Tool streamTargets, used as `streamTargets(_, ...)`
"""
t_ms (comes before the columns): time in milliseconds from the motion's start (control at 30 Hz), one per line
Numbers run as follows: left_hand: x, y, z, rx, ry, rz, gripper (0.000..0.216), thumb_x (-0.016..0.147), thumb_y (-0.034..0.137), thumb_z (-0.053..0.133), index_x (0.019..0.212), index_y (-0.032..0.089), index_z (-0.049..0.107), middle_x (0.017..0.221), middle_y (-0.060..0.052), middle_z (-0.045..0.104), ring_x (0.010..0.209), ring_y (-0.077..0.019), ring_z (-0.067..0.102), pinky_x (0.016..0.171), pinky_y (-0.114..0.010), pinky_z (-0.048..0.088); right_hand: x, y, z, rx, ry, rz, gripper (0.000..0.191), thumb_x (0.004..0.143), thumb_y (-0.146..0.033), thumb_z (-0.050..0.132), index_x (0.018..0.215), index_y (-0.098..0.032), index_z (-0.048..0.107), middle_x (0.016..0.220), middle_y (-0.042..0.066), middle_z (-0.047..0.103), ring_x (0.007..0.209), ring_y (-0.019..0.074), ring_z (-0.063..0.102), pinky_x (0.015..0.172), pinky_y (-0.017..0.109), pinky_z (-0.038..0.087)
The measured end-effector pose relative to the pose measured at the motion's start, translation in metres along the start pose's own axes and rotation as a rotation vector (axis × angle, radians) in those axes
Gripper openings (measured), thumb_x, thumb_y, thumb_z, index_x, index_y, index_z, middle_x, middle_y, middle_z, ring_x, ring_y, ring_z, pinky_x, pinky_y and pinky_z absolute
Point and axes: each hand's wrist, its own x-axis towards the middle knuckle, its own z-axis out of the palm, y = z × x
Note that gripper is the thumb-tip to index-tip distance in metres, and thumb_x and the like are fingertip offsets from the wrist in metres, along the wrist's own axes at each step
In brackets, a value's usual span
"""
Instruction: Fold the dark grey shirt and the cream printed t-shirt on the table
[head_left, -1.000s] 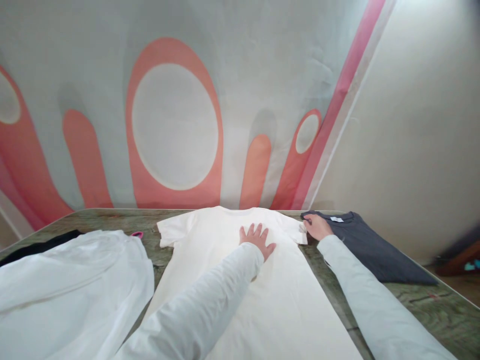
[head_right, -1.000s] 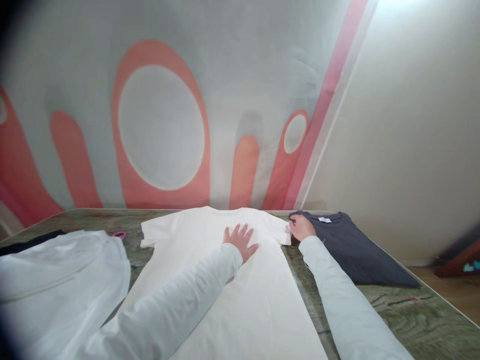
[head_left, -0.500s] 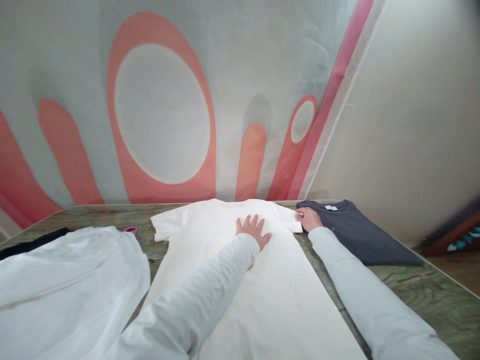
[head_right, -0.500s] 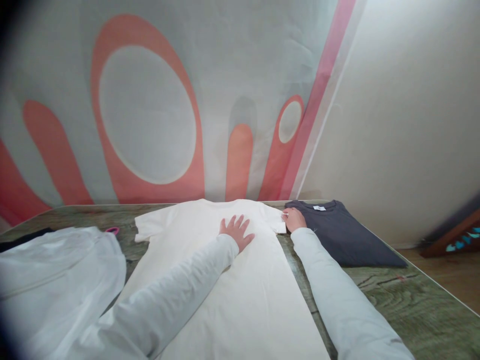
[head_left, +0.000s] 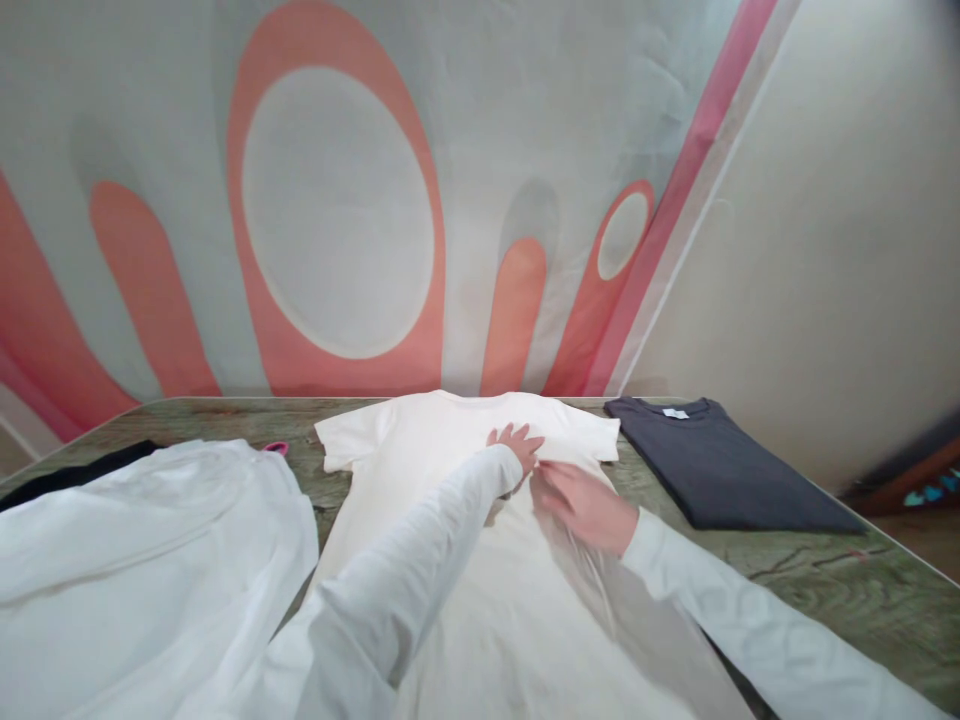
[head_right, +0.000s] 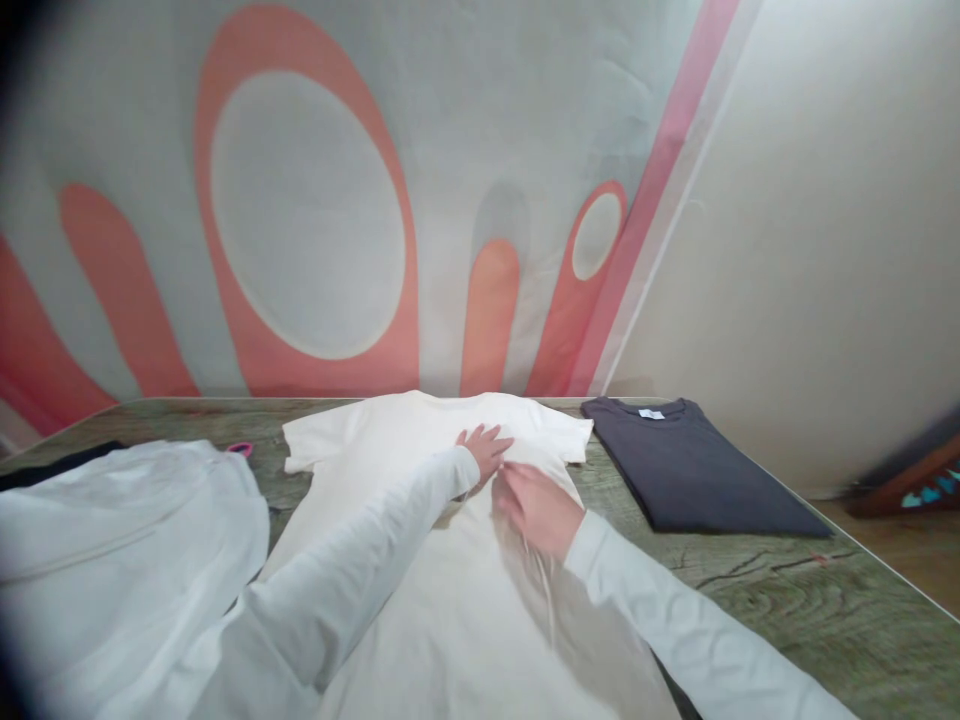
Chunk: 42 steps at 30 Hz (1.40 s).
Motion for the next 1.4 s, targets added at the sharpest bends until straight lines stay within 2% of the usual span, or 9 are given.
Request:
streamTargets(67, 0.000, -0.003, -0.002, 0.008, -0.017, 0.023, 0.044, 0.082, 0.036, 0.029, 0.126, 0.041, 0.030, 0.140, 0.007, 0.019, 0.127, -0.0257, 0.014, 0.097, -0.053, 0.016, -0.023, -0.030, 0.010, -0.030, -0.040, -0.027, 0.052, 0.083, -0.041, 0.035, 0.129, -0.017, 0.035, 0.133, 0.009, 0.035, 0.122, 0.0215, 0.030, 0.101, 0.037, 0.025)
streamTargets(133, -0.003, -0.005, -0.004, 0.016, -0.003, 0.038, 0.044, 0.083, 0.040, 0.028, 0.127, 0.039, 0.029, 0.140, 0.007, 0.019, 0.127, -0.0242, 0.015, 0.098, -0.050, 0.016, -0.046, -0.036, 0.013, -0.076, -0.069, 0.020, 0.055, 0.084, -0.045, 0.030, 0.133, -0.018, 0.027, 0.138, 0.007, 0.027, 0.126, 0.0208, 0.022, 0.103, 0.039, 0.021)
streamTargets(367, -0.021, 0.005, -0.009, 0.075, 0.117, 0.009, 0.046, 0.085, 0.046, 0.021, 0.130, 0.035, 0.026, 0.140, 0.005, 0.020, 0.127, -0.0218, 0.015, 0.100, -0.047, 0.012, -0.100, 0.015, 0.009, -0.181, -0.020, 0.278, 0.060, 0.084, -0.049, 0.026, 0.135, -0.019, 0.020, 0.140, 0.006, 0.022, 0.128, 0.0215, 0.018, 0.102, 0.043, 0.022)
streamTargets(500, -0.039, 0.011, -0.021, 0.096, 0.040, -0.024, 0.046, 0.085, 0.043, 0.026, 0.129, 0.031, 0.028, 0.140, 0.001, 0.020, 0.127, -0.0227, 0.017, 0.099, -0.048, 0.016, -0.101, 0.013, 0.006, -0.179, -0.011, 0.327, 0.061, 0.083, -0.051, 0.024, 0.133, -0.016, 0.027, 0.138, 0.008, 0.025, 0.127, 0.0237, 0.019, 0.101, 0.045, 0.022)
streamTargets(667, -0.098, 0.025, -0.027, 0.132, -0.116, 0.122, 0.051, 0.082, 0.046, 0.030, 0.130, 0.028, 0.029, 0.140, -0.003, 0.020, 0.126, -0.0250, 0.019, 0.097, -0.052, 0.016, -0.093, -0.002, -0.007, -0.160, -0.030, 0.290, 0.061, 0.083, -0.050, 0.028, 0.130, -0.013, 0.033, 0.138, 0.009, 0.026, 0.128, 0.0245, 0.014, 0.102, 0.045, 0.015)
streamTargets(800, -0.153, 0.043, -0.025, 0.116, -0.069, 0.190, 0.056, 0.083, 0.053, 0.024, 0.133, 0.029, 0.021, 0.142, -0.002, 0.015, 0.128, -0.0241, 0.013, 0.099, -0.048, 0.014, -0.092, -0.015, -0.011, -0.068, -0.119, 0.123, 0.057, 0.084, -0.048, 0.026, 0.134, -0.020, 0.025, 0.141, 0.006, 0.020, 0.128, 0.0221, 0.015, 0.103, 0.043, 0.016)
streamTargets(900, -0.175, 0.051, -0.027, 0.125, 0.000, 0.174, 0.052, 0.085, 0.051, 0.022, 0.133, 0.031, 0.020, 0.142, 0.000, 0.015, 0.128, -0.0226, 0.012, 0.101, -0.046, 0.011, -0.095, -0.020, -0.009, -0.067, -0.144, 0.087, 0.057, 0.085, -0.049, 0.025, 0.135, -0.022, 0.021, 0.141, 0.006, 0.020, 0.128, 0.0224, 0.015, 0.103, 0.044, 0.015)
streamTargets(1200, -0.179, 0.049, -0.036, 0.126, 0.039, 0.186, 0.057, 0.084, 0.056, 0.020, 0.134, 0.029, 0.018, 0.142, -0.002, 0.014, 0.128, -0.0227, 0.011, 0.101, -0.044, 0.010, -0.104, -0.014, -0.005, -0.146, -0.132, 0.117, 0.062, 0.084, -0.054, 0.020, 0.135, -0.019, 0.020, 0.141, 0.007, 0.017, 0.129, 0.0220, 0.013, 0.103, 0.042, 0.016)
streamTargets(1400, -0.153, 0.037, -0.028, 0.112, 0.036, 0.128, 0.068, 0.077, 0.068, 0.019, 0.134, 0.030, 0.019, 0.142, -0.002, 0.012, 0.128, -0.0254, 0.009, 0.101, -0.046, 0.008, -0.093, -0.002, -0.003, -0.168, -0.142, 0.169, 0.066, 0.083, -0.057, 0.017, 0.135, -0.016, 0.021, 0.141, 0.008, 0.016, 0.129, 0.0217, 0.013, 0.103, 0.039, 0.016)
